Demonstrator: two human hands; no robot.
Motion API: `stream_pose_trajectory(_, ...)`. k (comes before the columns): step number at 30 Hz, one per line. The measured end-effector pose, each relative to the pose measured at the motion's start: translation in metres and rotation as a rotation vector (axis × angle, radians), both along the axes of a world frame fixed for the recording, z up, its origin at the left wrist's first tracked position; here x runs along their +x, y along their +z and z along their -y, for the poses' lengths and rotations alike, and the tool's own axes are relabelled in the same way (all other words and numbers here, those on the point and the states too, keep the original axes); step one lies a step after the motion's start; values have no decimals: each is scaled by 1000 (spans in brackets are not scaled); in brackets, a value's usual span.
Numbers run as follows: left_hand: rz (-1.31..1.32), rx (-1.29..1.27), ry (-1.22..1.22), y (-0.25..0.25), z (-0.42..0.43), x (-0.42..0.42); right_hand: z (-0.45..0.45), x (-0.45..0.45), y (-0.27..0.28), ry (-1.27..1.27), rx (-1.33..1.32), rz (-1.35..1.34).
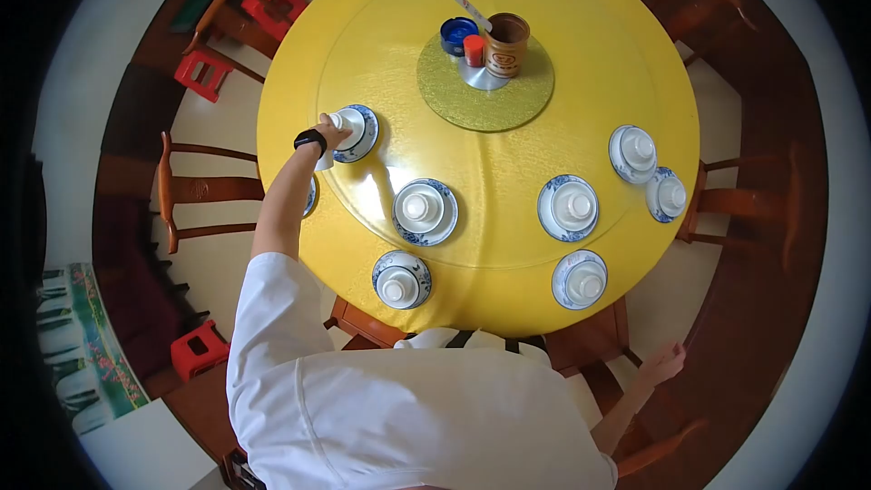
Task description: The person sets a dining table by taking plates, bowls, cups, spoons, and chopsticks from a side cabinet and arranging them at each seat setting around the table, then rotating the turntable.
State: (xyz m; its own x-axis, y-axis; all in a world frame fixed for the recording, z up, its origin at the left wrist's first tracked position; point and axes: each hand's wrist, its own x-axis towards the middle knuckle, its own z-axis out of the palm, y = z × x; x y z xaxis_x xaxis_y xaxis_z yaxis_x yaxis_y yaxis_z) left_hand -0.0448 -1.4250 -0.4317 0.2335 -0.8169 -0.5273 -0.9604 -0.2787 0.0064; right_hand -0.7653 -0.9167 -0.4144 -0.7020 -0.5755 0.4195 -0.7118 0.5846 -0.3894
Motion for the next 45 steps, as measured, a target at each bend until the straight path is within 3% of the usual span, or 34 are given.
stream_pose_trajectory(8, 43, 53, -85, -36, 17, 8, -69, 107, 54, -440, -12, 117)
stream_pose_trajectory(15, 112, -59, -198, 5, -6, -5, -77, 112, 56, -394, 15, 147)
stream_pose_trajectory(19, 37, -81, -189, 45, -32, 43, -70, 124, 67, -343, 119, 27)
stream_pose_trajectory(21, 103, -352, -101, 43, -52, 86, -77, 125, 66, -350, 141, 20)
stream_pose_trajectory(24, 154, -724, 20, 5, -96, 139, -94, 124, 55, -362, 99, 57)
stream_pose_trajectory(30, 135, -757, 197, -53, -138, 173, -97, 149, 53, -363, 200, 112)
stream_pose_trajectory(37, 64, -823, 174, -71, -128, 168, -117, 156, 53, -311, 181, -4)
stream_pose_trajectory(45, 94, -719, 106, -98, -130, 162, -133, 175, 72, -341, 254, 53)
